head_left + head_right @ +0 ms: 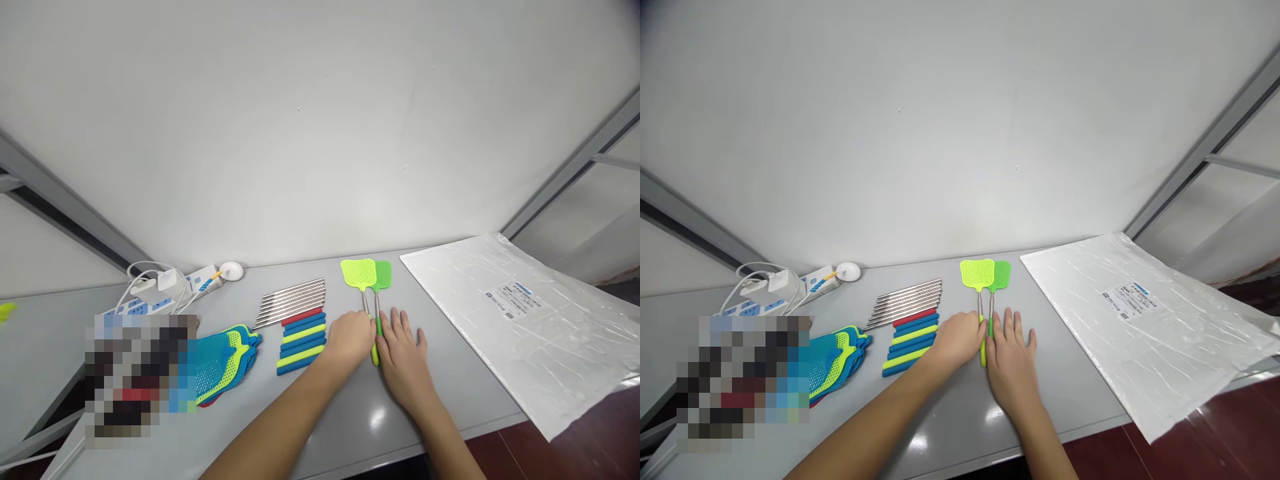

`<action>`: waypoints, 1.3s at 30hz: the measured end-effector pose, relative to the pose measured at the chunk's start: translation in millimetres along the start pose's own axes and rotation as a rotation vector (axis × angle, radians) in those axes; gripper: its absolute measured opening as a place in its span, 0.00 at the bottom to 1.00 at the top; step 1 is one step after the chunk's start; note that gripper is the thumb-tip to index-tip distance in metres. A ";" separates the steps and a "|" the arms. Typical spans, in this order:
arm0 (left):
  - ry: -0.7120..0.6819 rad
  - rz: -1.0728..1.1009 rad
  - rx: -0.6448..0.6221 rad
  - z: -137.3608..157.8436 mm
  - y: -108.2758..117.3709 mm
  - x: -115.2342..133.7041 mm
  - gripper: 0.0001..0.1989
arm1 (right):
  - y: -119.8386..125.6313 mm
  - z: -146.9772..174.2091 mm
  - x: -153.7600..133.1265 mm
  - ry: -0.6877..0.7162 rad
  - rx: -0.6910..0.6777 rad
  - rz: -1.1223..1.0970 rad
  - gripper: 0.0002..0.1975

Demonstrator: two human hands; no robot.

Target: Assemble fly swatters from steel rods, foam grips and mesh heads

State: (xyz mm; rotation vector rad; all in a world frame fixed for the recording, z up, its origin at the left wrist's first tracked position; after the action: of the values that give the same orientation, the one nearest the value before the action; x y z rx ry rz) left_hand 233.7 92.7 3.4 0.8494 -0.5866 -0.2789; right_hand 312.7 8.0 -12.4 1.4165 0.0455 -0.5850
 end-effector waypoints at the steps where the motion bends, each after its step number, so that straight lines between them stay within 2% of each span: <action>1: -0.008 0.005 0.006 0.3 1.1 -0.1 0.18 | 0.6 0.5 1.1 0.016 0.014 -0.045 0.27; 6: -0.118 0.068 0.061 17.8 7.6 -3.3 0.15 | 2.8 3.1 10.9 0.045 0.051 -0.165 0.27; 8: -0.208 0.102 0.091 35.6 7.9 -4.8 0.16 | 4.9 4.3 14.1 0.053 0.069 -0.201 0.26; 10: -0.305 0.130 0.121 58.2 4.2 -8.6 0.12 | 7.1 5.8 15.7 0.063 0.087 -0.228 0.25; 13: -0.389 0.154 0.177 92.6 -7.5 -25.5 0.11 | 13.8 12.3 12.6 0.120 0.179 -0.303 0.22; 15: -0.405 0.169 0.272 112.7 -12.7 -44.1 0.10 | 18.7 19.3 4.9 0.189 0.257 -0.356 0.19; 17: -0.412 0.183 0.473 133.9 -9.1 -65.5 0.08 | 21.1 23.9 -10.5 0.277 0.268 -0.371 0.16; 19: -0.378 0.186 0.638 151.3 -5.3 -86.8 0.06 | 23.1 23.3 -35.9 0.396 0.212 -0.326 0.14; 22: -0.298 0.169 0.731 166.6 -4.2 -110.0 0.05 | 30.5 10.4 -86.8 0.599 0.124 -0.160 0.14; 24: -0.250 0.163 0.745 172.2 -6.3 -119.8 0.06 | 35.2 -9.6 -121.3 0.687 0.103 -0.029 0.14; 26: -0.199 0.175 0.748 175.0 -10.3 -127.0 0.07 | 32.6 -39.4 -152.3 0.716 0.049 0.071 0.14; 31: -0.125 0.201 0.731 173.9 -19.3 -133.9 0.07 | 11.0 -107.2 -210.8 0.768 -0.067 0.166 0.14; 34: -0.110 0.207 0.713 172.8 -20.7 -134.7 0.07 | -2.8 -125.5 -229.6 0.801 -0.144 0.219 0.13; 39: -0.104 0.237 0.666 169.8 -24.3 -136.9 0.05 | -9.6 -130.7 -238.8 0.835 -0.220 0.279 0.16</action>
State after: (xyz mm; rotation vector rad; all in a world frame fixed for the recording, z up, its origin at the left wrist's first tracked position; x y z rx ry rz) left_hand 23.1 33.8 21.1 1.3953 -0.8904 0.1034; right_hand 144.1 214.5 43.7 1.3349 0.5490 0.2627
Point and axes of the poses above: each hand's wrist, its own z-axis away from the middle knuckle, its own y-axis out of the back of the hand, x = y × z, the point moved 8 cm from there along -z, towards the middle knuckle, and after that the axes turned 13 degrees about -x, right-handed, at the moved point
